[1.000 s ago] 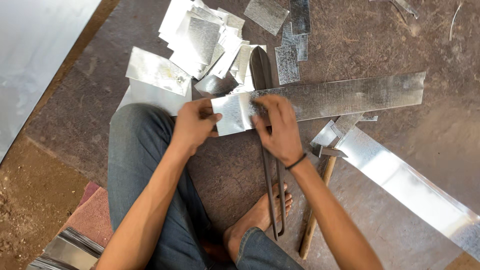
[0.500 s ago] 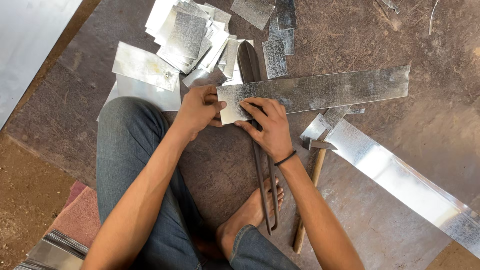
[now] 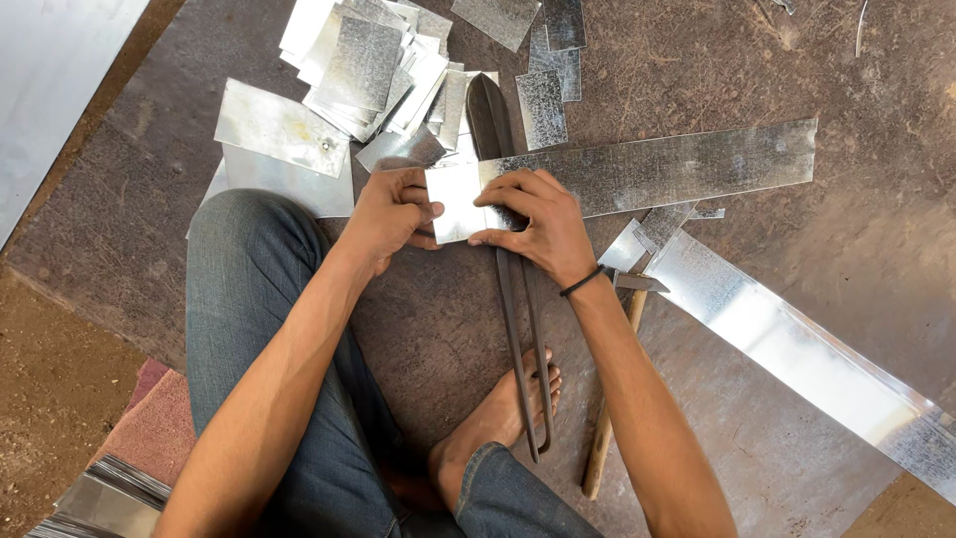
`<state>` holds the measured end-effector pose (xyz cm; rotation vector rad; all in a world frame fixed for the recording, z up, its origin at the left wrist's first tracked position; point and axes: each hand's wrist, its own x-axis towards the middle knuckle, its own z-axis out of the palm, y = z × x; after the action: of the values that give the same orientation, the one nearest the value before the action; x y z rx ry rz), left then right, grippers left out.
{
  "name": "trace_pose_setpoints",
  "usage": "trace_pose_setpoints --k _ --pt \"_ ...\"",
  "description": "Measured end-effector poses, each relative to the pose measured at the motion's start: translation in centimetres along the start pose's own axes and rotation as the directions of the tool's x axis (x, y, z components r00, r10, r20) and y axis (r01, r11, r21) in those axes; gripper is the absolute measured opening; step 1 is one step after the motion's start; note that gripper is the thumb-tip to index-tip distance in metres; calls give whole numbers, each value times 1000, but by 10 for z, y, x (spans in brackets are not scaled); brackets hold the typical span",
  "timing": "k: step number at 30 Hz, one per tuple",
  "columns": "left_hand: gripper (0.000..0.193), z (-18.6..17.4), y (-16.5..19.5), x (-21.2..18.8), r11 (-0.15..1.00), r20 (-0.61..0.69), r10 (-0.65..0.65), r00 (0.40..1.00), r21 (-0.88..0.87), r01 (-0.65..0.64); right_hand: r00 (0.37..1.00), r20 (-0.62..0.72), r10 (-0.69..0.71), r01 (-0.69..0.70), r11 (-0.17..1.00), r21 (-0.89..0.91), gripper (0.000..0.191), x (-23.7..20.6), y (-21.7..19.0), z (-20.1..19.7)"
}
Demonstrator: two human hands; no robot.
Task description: The person sits on the ground and cuts galvanized sheet metal strips into small rectangular pieces using large hand shears, placing the cut pieces onto a growing pile of offcuts beside the shears.
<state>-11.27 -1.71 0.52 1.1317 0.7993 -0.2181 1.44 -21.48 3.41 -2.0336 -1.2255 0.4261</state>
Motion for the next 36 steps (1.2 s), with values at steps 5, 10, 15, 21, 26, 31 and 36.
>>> trace_pose_setpoints --k 5,10,15,21,26,31,36 --pt "26 4 0 -2 999 -19 33 999 19 -32 997 -12 -78 77 994 -73 46 -2 1 1" --pt "23 5 13 1 952 -86 255 963 195 -235 939 -336 72 -167 950 -262 55 -52 -49 21" --pt "41 0 41 37 815 -154 457 876 466 -343 789 -275 549 -580 814 -41 52 -111 -79 46" --pt "28 1 77 86 516 -61 800 596 577 -633 721 -102 686 -653 721 234 31 -140 -77 20" --pt "25 6 69 99 744 -178 630 756 417 -521 669 172 723 -495 260 829 50 -162 -77 9" --pt "29 8 66 101 759 -137 618 774 360 -543 657 95 748 -597 440 671 32 -164 -70 21" --pt "23 1 67 103 771 -137 603 786 354 -530 579 163 799 -763 461 454 27 -161 -61 29"
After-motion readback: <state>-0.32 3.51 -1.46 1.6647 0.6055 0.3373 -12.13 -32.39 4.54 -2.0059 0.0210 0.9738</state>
